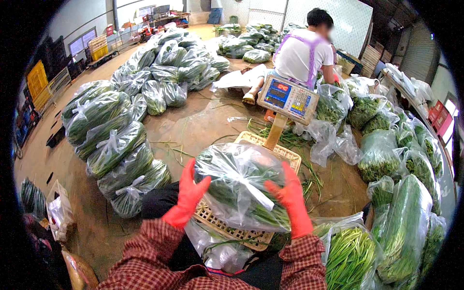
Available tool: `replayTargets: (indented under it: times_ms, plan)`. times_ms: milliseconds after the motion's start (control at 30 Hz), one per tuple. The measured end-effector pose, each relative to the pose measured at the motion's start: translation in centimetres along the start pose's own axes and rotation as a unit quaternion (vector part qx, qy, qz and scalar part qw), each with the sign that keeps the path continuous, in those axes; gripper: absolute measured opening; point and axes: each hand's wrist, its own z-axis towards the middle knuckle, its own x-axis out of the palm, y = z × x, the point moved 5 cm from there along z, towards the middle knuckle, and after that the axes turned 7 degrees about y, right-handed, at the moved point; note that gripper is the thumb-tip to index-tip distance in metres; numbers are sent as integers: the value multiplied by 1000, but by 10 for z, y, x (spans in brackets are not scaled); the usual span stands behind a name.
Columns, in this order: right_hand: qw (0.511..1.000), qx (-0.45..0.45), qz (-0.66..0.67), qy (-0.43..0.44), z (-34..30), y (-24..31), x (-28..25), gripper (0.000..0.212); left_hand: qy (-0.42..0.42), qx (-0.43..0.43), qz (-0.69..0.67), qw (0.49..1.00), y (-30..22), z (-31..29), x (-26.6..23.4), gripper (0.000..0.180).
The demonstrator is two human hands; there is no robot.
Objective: The person sorts bundles of green produce into plastic bags, weighs the bags on a digital scale, and ties them shut using plastic ties.
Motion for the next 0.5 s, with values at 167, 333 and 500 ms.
replayTargets:
  times_ms: [167, 333, 500]
  plan:
    - [959, 81, -214, 170, -22, 21, 88, 55, 125, -435, -185, 872, 72, -159, 57, 69]
    - [976, 139, 164, 34, -56, 70, -5, 25, 265, -627, -469, 563, 27, -234, 107, 97]
    - [753, 308, 580, -54, -123, 113, -18, 23, 371, -565, -570, 467, 27, -268, 127, 84]
